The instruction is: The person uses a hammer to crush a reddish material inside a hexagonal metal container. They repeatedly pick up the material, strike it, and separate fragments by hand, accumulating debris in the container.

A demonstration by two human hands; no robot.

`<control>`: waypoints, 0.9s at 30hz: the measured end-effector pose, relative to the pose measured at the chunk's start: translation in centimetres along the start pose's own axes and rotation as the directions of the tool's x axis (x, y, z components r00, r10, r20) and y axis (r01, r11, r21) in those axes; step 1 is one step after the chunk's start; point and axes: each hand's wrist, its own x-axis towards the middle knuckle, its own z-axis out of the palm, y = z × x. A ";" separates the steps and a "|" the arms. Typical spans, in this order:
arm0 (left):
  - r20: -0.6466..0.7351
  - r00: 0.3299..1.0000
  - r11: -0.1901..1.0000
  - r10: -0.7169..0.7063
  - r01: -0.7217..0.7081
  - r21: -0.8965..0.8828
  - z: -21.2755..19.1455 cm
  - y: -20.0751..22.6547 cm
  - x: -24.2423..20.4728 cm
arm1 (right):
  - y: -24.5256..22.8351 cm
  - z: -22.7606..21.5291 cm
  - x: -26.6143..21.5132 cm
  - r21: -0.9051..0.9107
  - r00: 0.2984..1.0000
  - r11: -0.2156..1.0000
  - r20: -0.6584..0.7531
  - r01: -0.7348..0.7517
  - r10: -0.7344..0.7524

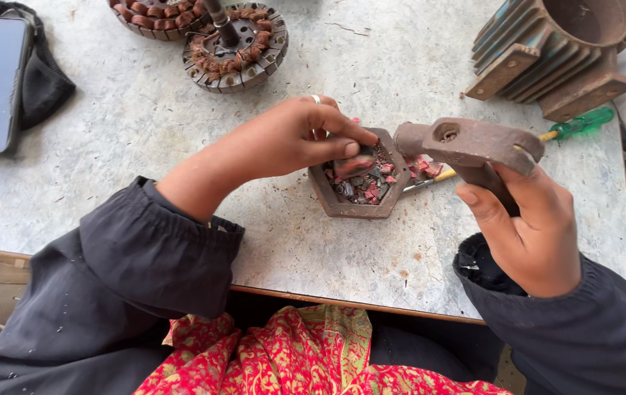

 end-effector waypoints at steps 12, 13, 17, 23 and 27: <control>-0.122 0.981 0.985 -0.150 0.138 -0.102 1.1 -0.8 0.4 | 0.6 1.7 0.1 -0.131 0.999 0.991 0.050 0.011 -0.005; -0.132 0.979 0.986 -0.152 0.141 -0.089 1.1 -0.6 0.4 | 0.2 1.5 0.6 -0.264 0.985 0.961 0.168 0.078 -0.033; -0.147 0.981 0.991 -0.128 0.122 -0.045 0.7 -1.1 1.0 | -2.0 0.3 1.0 -0.155 0.998 0.987 -0.021 0.050 -0.054; -0.138 0.980 0.990 -0.144 0.142 -0.026 1.0 -1.6 0.7 | -1.0 0.9 0.8 -0.125 0.998 0.992 0.058 0.004 0.003; -0.155 0.981 0.992 -0.116 0.121 0.026 0.8 -1.3 0.9 | 0.4 0.5 0.4 -0.132 0.993 0.984 0.036 0.116 -0.113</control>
